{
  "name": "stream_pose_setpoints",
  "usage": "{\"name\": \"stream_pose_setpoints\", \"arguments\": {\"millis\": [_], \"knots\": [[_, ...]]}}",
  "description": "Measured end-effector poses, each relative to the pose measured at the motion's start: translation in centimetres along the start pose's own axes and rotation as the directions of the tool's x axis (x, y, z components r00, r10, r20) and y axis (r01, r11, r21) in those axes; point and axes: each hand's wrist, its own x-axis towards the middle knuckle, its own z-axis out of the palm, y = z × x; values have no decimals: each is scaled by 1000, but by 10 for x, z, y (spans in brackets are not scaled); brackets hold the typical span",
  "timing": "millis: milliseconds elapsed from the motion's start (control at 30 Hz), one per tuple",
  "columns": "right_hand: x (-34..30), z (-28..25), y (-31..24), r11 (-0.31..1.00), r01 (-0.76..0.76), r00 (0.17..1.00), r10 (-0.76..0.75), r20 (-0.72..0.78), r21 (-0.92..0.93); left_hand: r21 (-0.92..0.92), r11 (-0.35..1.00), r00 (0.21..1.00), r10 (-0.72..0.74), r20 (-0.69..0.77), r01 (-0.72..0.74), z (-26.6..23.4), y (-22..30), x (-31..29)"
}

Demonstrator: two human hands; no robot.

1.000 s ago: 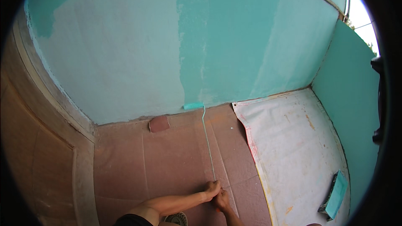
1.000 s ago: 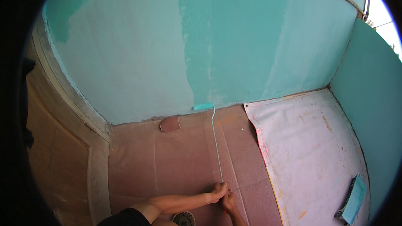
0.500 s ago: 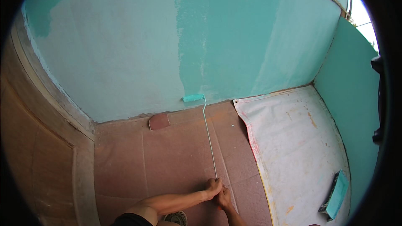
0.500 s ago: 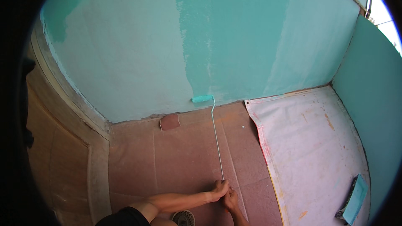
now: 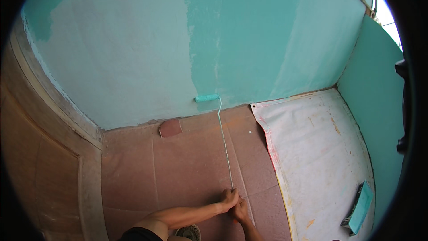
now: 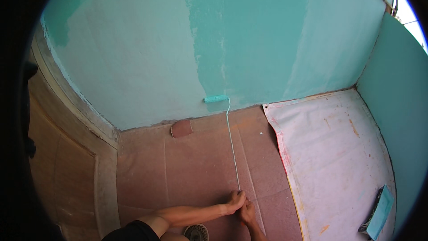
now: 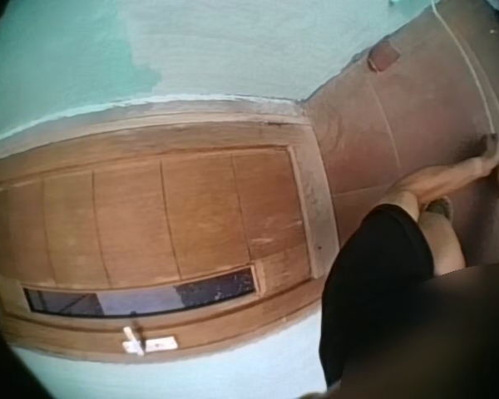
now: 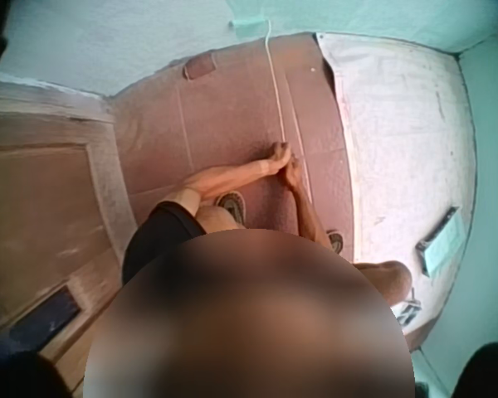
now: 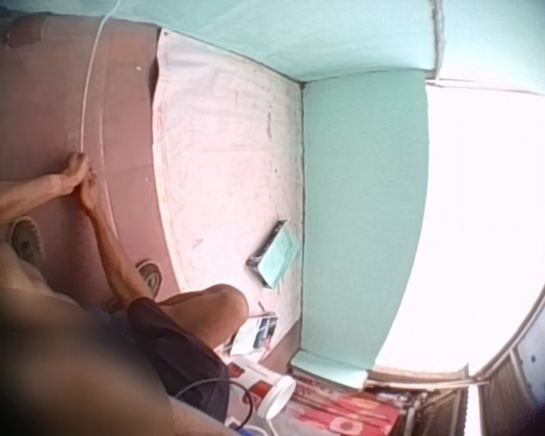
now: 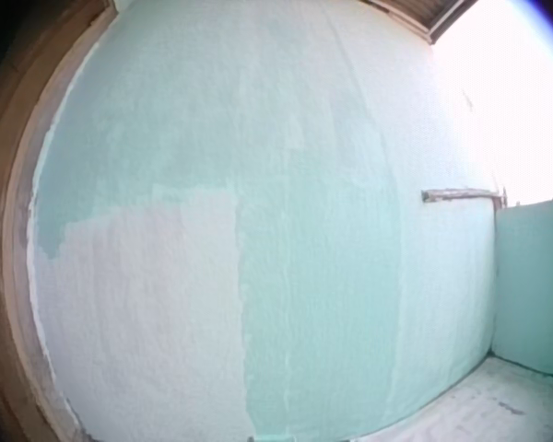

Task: The person paints a wall with light green paint using a roller. They repeatedly dip the roller into a paint tray, apply paint to the wall in vertical strokes, and pour more paint from a bucket into the tray to continue.

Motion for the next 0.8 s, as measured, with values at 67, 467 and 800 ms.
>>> {"name": "stream_pose_setpoints", "arguments": {"millis": [67, 467, 800], "knots": [[6, 3, -6, 985, 170, 985, -170, 2, 36, -10, 998, 998, 68, -12, -69, -3, 12, 1], [32, 10, -77, 863, 492, 869, -496, 0, -116, -196, 954, 973, 229, -9, -226, -15, 74, -4], [35, 34, -178, 933, 359, 933, -359, 8, 40, -115, 793, 798, 603, 10, -598, -55, 157, -12]]}}
